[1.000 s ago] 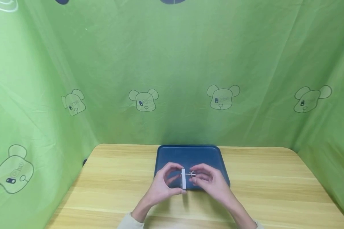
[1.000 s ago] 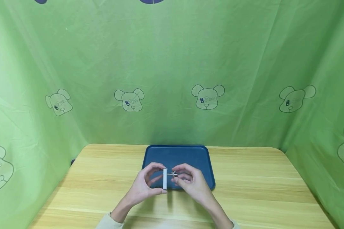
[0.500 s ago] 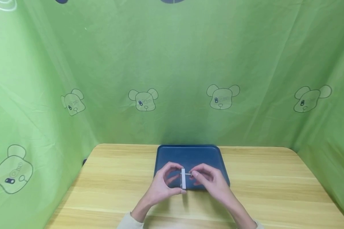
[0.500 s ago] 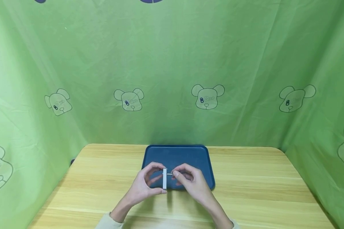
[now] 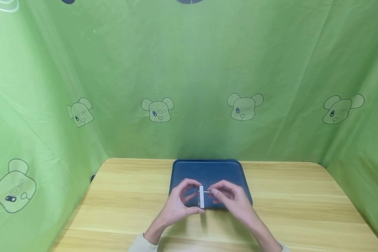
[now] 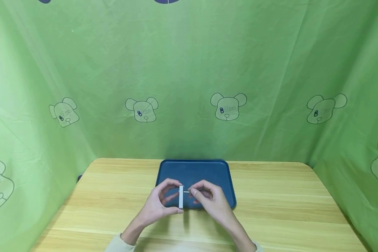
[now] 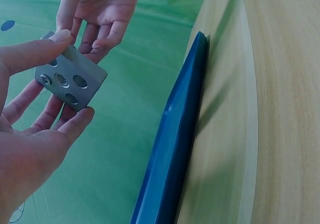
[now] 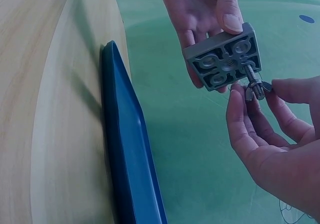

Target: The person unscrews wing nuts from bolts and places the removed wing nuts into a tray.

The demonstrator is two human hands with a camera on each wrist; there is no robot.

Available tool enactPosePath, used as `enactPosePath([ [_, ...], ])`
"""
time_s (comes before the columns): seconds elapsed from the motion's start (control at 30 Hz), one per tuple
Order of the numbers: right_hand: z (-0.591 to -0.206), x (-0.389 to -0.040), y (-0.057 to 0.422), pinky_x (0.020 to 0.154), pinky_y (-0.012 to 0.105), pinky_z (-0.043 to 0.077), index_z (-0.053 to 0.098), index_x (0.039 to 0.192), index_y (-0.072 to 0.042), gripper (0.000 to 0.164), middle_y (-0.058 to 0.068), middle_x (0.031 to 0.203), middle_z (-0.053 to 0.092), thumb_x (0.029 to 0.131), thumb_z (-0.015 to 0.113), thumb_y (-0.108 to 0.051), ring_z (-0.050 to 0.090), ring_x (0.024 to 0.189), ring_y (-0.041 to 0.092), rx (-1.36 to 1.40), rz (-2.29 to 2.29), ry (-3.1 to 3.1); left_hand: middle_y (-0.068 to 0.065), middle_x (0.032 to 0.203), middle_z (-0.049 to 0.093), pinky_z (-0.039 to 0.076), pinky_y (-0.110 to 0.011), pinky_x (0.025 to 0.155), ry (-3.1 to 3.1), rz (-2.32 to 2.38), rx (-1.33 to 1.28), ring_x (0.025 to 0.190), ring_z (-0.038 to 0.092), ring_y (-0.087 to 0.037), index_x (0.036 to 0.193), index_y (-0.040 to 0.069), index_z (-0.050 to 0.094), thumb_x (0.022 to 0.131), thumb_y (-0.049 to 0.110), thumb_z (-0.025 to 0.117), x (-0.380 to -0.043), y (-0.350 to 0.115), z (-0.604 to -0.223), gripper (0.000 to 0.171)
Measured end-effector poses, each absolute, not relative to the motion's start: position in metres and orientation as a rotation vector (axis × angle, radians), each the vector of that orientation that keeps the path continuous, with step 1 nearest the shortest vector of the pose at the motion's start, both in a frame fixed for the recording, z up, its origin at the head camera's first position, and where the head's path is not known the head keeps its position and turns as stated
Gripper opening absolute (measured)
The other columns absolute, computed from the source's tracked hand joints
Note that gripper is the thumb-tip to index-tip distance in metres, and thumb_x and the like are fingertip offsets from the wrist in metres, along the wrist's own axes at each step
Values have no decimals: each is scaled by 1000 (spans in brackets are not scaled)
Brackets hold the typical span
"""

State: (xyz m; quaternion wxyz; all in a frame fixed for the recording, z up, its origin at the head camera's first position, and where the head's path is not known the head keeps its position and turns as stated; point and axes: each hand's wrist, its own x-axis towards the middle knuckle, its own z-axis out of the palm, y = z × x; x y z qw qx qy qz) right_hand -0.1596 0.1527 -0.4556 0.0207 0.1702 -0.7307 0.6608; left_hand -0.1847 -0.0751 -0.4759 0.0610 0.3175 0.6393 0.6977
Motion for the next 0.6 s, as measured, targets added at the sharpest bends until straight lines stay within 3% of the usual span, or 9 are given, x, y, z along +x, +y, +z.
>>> enactPosePath([
  [0.23, -457, -159, 152, 87, 46, 64, 70, 106, 3, 13, 21, 112, 70, 98, 68, -7, 72, 102, 28, 550, 2036, -2248, -15, 132, 55, 46, -40, 115, 1952, 2112, 966, 130, 54, -28, 129, 4, 57, 69, -13, 86, -185, -75, -477, 69],
  [0.47, -456, -159, 151, 91, 47, 62, 69, 111, 4, 19, 21, 114, 69, 94, 72, -5, 69, 108, 41, 507, 2071, -2253, -15, 132, 54, 46, -40, 115, 1958, 2111, 971, 130, 54, -27, 129, 4, 57, 69, -13, 85, -185, -75, -479, 68],
  [0.6, -454, -158, 151, 92, 41, 63, 69, 113, 4, 23, 26, 116, 67, 93, 74, -5, 67, 110, 42, 493, 2064, -2264, -16, 132, 54, 46, -40, 115, 1953, 2111, 966, 130, 54, -27, 129, 3, 57, 69, -14, 85, -186, -74, -479, 69],
])
